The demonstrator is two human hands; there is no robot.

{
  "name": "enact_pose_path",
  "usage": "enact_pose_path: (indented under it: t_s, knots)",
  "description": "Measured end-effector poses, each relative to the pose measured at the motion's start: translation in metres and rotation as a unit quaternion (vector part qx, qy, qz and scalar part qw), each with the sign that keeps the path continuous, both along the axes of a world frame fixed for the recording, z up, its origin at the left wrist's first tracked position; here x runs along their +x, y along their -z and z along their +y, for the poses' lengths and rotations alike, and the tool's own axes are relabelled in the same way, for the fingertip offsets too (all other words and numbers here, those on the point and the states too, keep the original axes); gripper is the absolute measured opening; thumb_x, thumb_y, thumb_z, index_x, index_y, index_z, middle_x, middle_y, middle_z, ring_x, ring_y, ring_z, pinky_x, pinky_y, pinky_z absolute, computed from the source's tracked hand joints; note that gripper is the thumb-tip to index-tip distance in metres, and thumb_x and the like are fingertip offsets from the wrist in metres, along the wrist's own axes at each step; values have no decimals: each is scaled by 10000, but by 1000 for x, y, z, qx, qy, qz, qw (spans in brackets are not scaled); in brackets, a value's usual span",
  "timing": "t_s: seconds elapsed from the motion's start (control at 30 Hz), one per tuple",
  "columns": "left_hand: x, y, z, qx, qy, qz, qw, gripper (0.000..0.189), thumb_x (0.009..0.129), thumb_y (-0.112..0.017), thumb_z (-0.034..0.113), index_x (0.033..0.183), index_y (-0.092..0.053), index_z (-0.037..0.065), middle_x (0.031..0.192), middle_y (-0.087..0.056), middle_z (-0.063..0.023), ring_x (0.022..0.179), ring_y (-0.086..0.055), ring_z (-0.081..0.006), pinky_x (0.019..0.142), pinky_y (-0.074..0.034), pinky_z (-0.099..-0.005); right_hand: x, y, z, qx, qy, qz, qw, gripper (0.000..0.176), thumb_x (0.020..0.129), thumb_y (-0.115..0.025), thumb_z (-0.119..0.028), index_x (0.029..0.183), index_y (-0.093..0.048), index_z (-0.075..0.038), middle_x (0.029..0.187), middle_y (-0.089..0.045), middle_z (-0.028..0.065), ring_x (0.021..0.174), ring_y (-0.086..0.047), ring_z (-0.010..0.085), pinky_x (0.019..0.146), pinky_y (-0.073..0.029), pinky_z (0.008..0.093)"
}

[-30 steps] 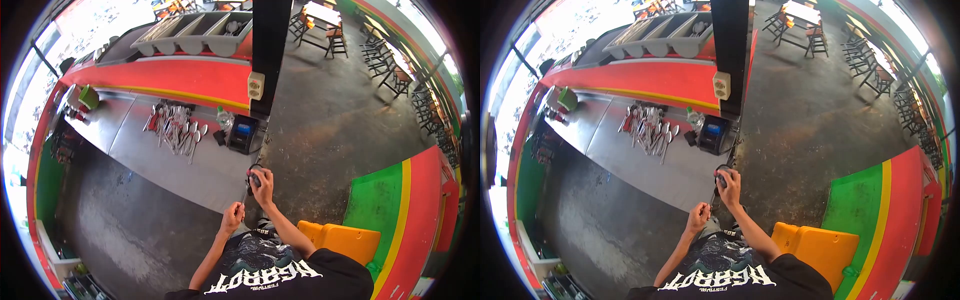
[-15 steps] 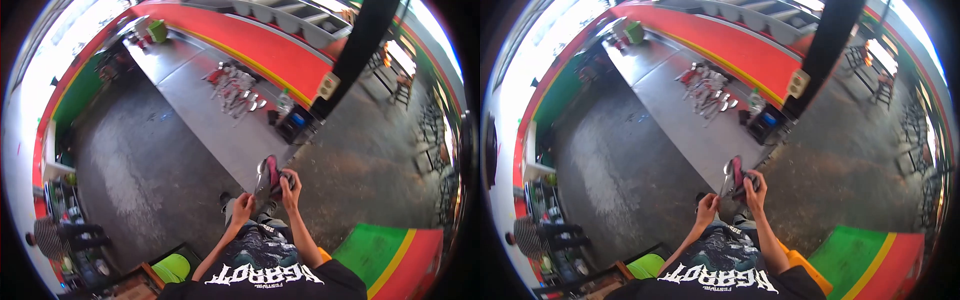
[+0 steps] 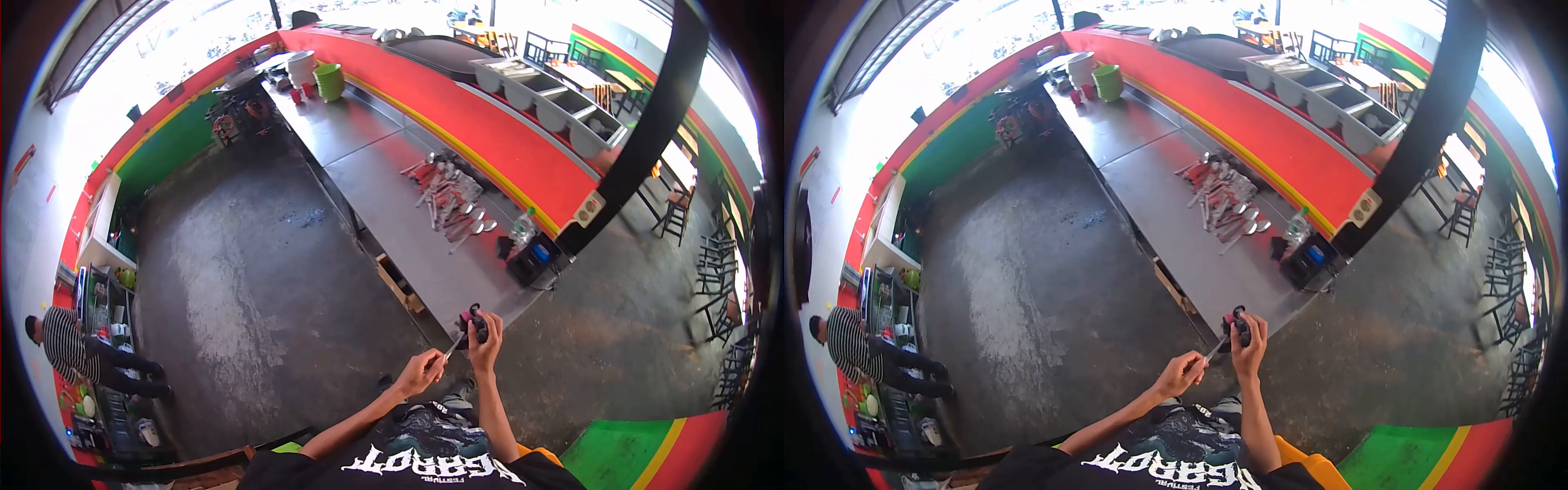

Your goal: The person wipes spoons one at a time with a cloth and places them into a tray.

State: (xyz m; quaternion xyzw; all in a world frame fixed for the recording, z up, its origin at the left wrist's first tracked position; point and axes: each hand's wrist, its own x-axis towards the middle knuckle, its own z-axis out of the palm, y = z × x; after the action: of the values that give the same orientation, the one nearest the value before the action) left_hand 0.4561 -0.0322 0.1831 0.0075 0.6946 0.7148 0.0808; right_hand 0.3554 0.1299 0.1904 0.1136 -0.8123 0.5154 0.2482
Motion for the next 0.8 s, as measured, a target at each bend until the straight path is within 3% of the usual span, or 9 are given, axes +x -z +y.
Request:
enact_pose_path:
  t_s: [0.2, 0.3, 0.43, 0.5, 0.57, 0.6, 0.7, 0.77, 0.8]
  knots:
    - [36, -3, -67, 25, -8, -11, 1000, 256, 1033, -503, 229, 957, -570, -6, 671, -548, -5, 597, -512, -61, 555, -422, -233, 6, 24, -60, 28, 71, 8, 997, 271, 840, -732, -115, 1077, -648, -13, 1042, -629, 157, 984, -605, 322, 889, -478, 385]
    - [51, -2, -98, 44, -17, -22, 999, 270, 1041, -495, 240, 963, -575, -6, 666, -530, 0, 595, -495, -60, 557, -410, -231, 2, 44, -71, -44, 148, -32, 987, 271, 877, -718, -174, 1076, -652, -2, 1033, -653, 141, 979, -614, 277, 900, -470, 366]
    - [63, -1, -124, 87, -59, -20, 994, 301, 1049, -489, 269, 968, -580, -7, 660, -504, 12, 590, -472, -59, 557, -393, -228, 3, 57, -72, -332, 119, -161, 922, 264, 914, -700, -226, 1067, -663, -14, 999, -664, 86, 931, -617, 171, 853, -482, 296]
    - [60, 3, -130, 116, -80, -26, 990, 319, 1050, -488, 287, 969, -581, -7, 659, -491, 19, 586, -462, -57, 555, -387, -226, 13, 63, -65, -432, 36, -244, 867, 379, 950, -618, -382, 1144, -640, -56, 1033, -671, 72, 979, -635, 188, 897, -492, 299]
    - [49, 8, -131, 145, -94, -34, 984, 336, 1051, -485, 305, 970, -581, -7, 656, -473, 26, 580, -450, -55, 551, -383, -226, 20, 58, -60, -570, -85, -319, 753, 447, 971, -551, -452, 1192, -620, -70, 1043, -674, 67, 1025, -636, 208, 939, -491, 316]
    - [41, 5, -131, 155, -81, -37, 984, 332, 1053, -479, 305, 970, -585, 1, 656, -461, 33, 584, -439, -52, 549, -371, -226, 28, 29, -78, -601, -129, -336, 714, 531, 983, -480, -512, 1292, -554, -85, 1045, -676, 64, 1019, -652, 241, 910, -534, 371]
    - [21, 7, -126, 205, -19, -64, 977, 320, 1056, -470, 307, 972, -598, 26, 660, -437, 55, 592, -410, -46, 544, -339, -227, 46, -52, -129, -651, -159, -422, 610, 588, 985, -465, -533, 1370, -488, -88, 1049, -673, 75, 897, -678, 243, 775, -573, 382]
    - [4, 27, -122, 261, 51, -97, 959, 309, 1053, -477, 313, 974, -608, 44, 668, -435, 69, 592, -394, -45, 543, -323, -227, 43, -2, -119, -563, -330, -430, 624, 641, 982, -468, -546, 1433, -412, -93, 1062, -667, 85, 793, -682, 226, 671, -573, 362]
    - [-2, 19, -124, 292, 92, -113, 945, 297, 1045, -493, 332, 979, -623, 74, 682, -435, 87, 599, -374, -40, 552, -307, -228, 38, 8, -117, -515, -401, -410, 637, 619, 1004, -488, -434, 1471, -354, -49, 1203, -621, 115, 907, -670, 199, 746, -584, 341]
